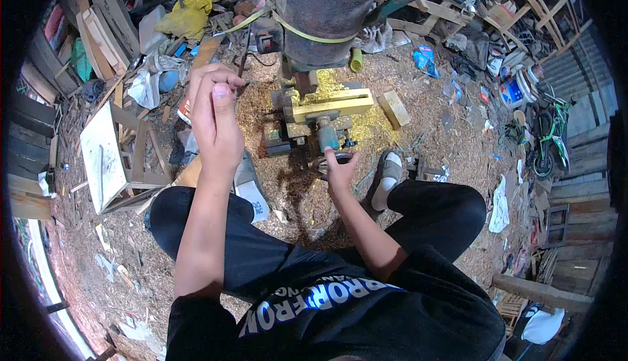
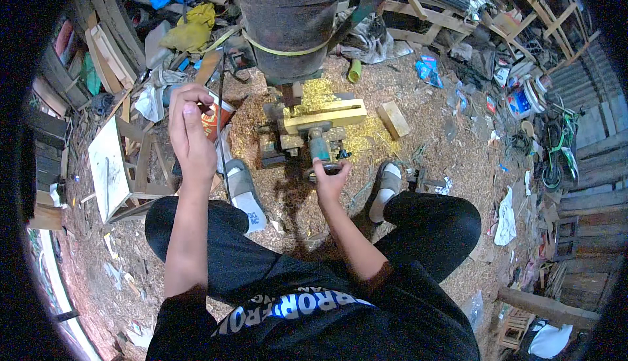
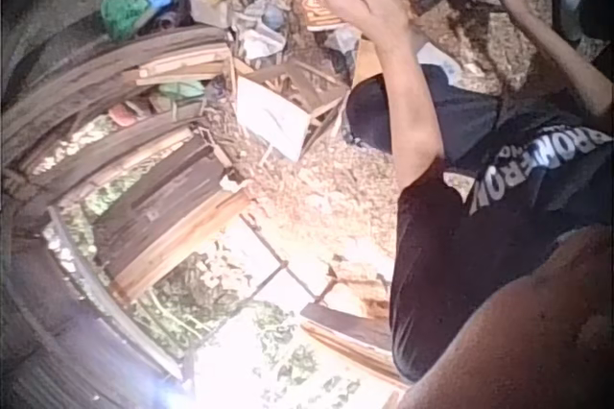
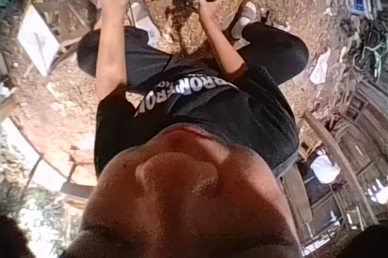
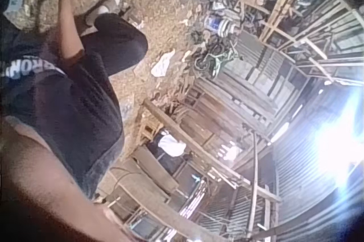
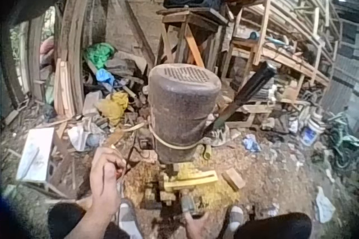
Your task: Woodworker using a small lathe and a chisel to shape a piece of wood.
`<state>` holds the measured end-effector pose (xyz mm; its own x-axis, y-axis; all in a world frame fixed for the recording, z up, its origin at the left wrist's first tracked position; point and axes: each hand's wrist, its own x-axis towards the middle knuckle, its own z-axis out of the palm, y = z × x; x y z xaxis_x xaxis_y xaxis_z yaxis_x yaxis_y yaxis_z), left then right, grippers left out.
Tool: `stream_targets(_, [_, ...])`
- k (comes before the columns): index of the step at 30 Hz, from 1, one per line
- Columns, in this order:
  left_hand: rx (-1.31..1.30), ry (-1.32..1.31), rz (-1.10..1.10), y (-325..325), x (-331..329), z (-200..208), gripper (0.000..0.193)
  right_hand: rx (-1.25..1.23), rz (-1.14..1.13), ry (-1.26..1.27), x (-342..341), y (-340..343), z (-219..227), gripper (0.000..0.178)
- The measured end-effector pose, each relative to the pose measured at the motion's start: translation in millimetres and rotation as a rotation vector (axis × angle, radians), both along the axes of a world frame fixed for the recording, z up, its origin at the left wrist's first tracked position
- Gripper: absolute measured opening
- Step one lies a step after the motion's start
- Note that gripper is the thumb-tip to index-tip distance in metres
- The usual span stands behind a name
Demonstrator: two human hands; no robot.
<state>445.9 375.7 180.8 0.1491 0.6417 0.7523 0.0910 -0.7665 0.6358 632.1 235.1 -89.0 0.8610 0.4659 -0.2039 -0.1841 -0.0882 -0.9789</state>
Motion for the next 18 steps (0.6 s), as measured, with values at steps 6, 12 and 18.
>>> stream_targets(6, [0.013, 0.07, -0.027, -6, 7, -10, 0.035, -0.036, -0.036, 0.006, 3, -2, 0, 0.065])
stream_targets(12, [-0.05, 0.042, -0.126, -19, 15, -15, 0.035, 0.032, 0.002, 0.095, 3, -7, -2, 0.066])
stream_targets(18, [-0.567, 0.131, -0.269, -34, 36, -88, 0.042, -0.079, 0.165, -0.137, 19, -13, -16, 0.056])
